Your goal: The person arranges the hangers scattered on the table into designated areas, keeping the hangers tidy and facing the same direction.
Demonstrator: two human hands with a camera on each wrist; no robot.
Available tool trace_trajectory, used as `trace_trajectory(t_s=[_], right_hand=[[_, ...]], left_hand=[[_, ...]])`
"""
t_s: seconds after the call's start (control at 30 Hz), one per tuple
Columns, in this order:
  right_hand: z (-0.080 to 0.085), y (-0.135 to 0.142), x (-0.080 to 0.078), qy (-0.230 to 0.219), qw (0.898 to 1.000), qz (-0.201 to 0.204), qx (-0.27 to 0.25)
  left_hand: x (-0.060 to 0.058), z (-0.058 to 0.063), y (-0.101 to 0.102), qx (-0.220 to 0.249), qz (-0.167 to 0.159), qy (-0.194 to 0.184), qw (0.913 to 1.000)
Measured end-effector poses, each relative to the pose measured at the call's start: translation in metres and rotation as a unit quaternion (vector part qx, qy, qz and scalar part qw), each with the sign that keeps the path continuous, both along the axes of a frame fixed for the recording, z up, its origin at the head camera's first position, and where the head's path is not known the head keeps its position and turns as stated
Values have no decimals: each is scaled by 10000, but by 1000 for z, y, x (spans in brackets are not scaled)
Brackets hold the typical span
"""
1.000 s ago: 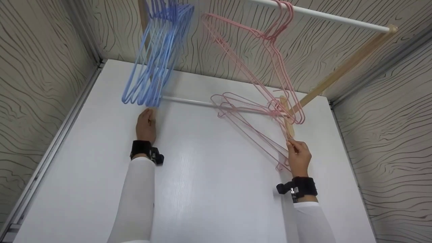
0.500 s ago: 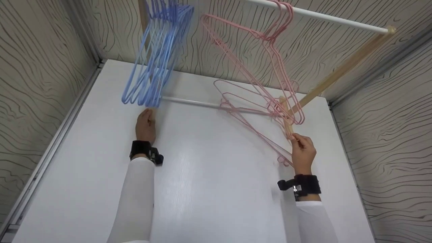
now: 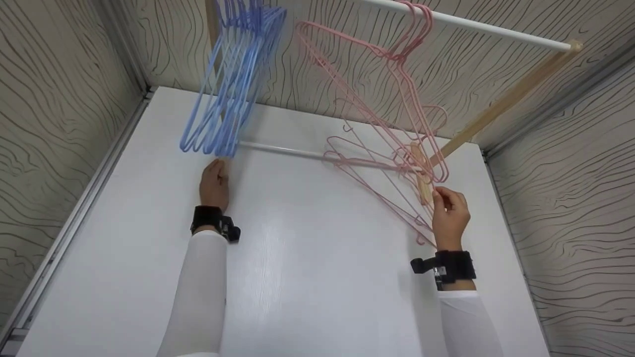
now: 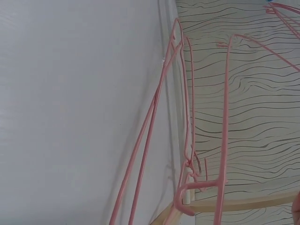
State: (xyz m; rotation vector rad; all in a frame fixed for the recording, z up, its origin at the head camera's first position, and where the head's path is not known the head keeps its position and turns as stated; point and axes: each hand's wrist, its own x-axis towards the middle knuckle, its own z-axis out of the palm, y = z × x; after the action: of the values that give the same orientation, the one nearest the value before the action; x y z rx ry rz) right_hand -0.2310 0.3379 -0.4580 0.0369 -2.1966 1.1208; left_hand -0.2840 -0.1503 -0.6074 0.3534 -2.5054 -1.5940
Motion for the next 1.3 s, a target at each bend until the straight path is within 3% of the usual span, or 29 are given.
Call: trace_trajectory(t_s=[0.3,0.8,1.1,1.3], right_hand=[[15,-6,-5,94,9999,36,-45],[42,-17,-12,374,9993,31,-43],[63,-20,-16,319,9992,72,-213],[75,-22,-21,417,9989,-23,-207]], left_hand=[[-4,-7,-2,-17,-7,2,10000],[-2,-3,-1,81,4,5,10000],[-2,-4,0,130,11,301,9995],[-1,-3,2,222,63,245,9994]])
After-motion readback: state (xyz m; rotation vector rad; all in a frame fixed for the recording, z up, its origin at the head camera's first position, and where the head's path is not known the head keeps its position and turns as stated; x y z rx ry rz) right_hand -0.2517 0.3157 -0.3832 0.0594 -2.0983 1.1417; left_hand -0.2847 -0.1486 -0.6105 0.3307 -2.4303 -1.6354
